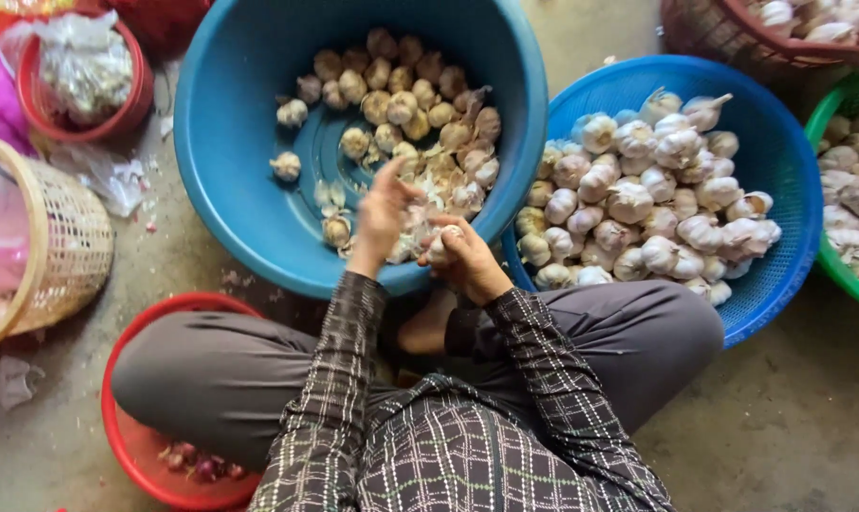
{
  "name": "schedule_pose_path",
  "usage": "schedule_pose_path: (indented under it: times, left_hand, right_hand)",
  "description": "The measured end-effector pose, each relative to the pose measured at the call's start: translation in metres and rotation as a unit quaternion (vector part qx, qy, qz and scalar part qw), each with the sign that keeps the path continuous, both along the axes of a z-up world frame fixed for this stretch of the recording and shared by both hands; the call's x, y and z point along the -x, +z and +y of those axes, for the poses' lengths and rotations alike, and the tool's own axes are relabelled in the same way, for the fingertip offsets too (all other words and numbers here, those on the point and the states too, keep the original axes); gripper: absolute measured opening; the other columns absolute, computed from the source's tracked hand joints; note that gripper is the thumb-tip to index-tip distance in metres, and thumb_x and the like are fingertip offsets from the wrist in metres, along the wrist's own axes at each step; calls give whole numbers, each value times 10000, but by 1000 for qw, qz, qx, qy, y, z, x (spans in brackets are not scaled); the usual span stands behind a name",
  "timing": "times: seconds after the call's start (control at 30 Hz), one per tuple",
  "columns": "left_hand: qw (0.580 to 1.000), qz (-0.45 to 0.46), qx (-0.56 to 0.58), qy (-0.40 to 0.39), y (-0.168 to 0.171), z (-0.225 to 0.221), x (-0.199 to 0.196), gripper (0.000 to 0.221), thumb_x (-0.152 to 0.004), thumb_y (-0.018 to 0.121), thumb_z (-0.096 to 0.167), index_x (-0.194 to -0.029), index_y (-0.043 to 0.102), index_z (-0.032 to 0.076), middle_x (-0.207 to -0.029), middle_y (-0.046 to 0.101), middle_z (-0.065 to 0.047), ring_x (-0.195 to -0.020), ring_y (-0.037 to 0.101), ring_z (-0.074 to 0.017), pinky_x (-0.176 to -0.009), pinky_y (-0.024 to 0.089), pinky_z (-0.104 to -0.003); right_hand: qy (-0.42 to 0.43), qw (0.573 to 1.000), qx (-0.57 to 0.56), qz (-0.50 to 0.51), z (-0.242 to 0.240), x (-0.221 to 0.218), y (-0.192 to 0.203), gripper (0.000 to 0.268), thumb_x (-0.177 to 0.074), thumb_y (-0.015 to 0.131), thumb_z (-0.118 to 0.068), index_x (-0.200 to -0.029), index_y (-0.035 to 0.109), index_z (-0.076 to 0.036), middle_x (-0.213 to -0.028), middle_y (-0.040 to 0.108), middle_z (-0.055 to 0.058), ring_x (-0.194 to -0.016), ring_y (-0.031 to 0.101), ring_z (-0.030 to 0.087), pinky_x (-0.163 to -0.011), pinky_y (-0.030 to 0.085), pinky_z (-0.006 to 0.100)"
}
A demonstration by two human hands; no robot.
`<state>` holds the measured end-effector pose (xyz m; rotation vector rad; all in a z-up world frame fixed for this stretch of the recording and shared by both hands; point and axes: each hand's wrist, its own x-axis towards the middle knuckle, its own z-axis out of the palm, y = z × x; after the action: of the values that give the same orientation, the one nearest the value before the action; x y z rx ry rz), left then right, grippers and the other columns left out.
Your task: Sorting and peeling garlic bulbs by hand to remove dry outer skins and organize them into baskets.
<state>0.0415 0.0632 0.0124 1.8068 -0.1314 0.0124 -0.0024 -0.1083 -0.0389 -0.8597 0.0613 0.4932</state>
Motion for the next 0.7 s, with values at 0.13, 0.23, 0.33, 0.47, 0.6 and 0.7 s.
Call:
schedule_pose_path:
  times: [0.13, 0.23, 0.33, 0.47, 0.6, 0.7]
  left_hand:
    - [913, 172, -353, 107, -141, 90, -45, 506, -1021, 471, 499, -1401, 588, 186, -1237, 685, -200, -1183, 626, -437, -1003, 486, -556]
    - [791, 325, -517, 36, -223, 132, -56, 567, -913, 589, 526, -1343, 609, 158, -1317, 624, -185, -1272, 536, -453, -978, 515, -567]
    - [730, 392, -557, -63, -256, 149, -58, 673, -841, 687, 543, -1356, 585, 122, -1335, 624, -201, -1302, 513, -440, -1014, 455, -583]
    - [722, 427, -518, -164, -244, 145, -57, 941, -861, 493, 735, -1461, 538, 12, -1489, 547, -240, -1406, 490, -395, -1142, 380, -594]
    - [714, 429, -505, -226, -152, 109, -37, 1008, -797, 564, 767, -1428, 586, -20, -1448, 586, -228, -1377, 519, -387, -1129, 430, -541]
    - [716, 455, -469, -245, -125, 97, -42, 1143, -747, 685, 751, -1492, 462, -86, -1538, 459, -290, -1464, 402, -403, -1227, 303, -525]
  right_hand:
    - [-67, 995, -69, 41, -15, -9, -6, 326, -968, 663, -274, -1207, 558, -79, -972, 636, 227, -779, 730, 347, -563, 531, 348]
    - [-122, 986, -108, 25, -28, -14, -1, 223, -953, 653, -223, -1092, 573, -67, -925, 623, 245, -779, 719, 401, -527, 506, 362]
    - [-164, 978, -123, 39, -31, -17, -1, 173, -952, 653, -184, -1025, 573, -49, -897, 623, 262, -780, 704, 428, -527, 496, 371]
    - [-197, 971, -126, 48, -41, -23, 7, 154, -952, 645, -164, -1002, 565, -43, -901, 638, 283, -808, 699, 443, -533, 484, 377]
    - [-284, 915, -206, 197, -87, -36, 40, 224, -934, 651, -326, -991, 635, -109, -899, 714, 153, -846, 722, 383, -588, 515, 409]
    - [-468, 758, -381, 247, -141, -42, 71, 291, -775, 764, -118, -999, 653, 31, -995, 697, 228, -1004, 672, 474, -860, 551, 612]
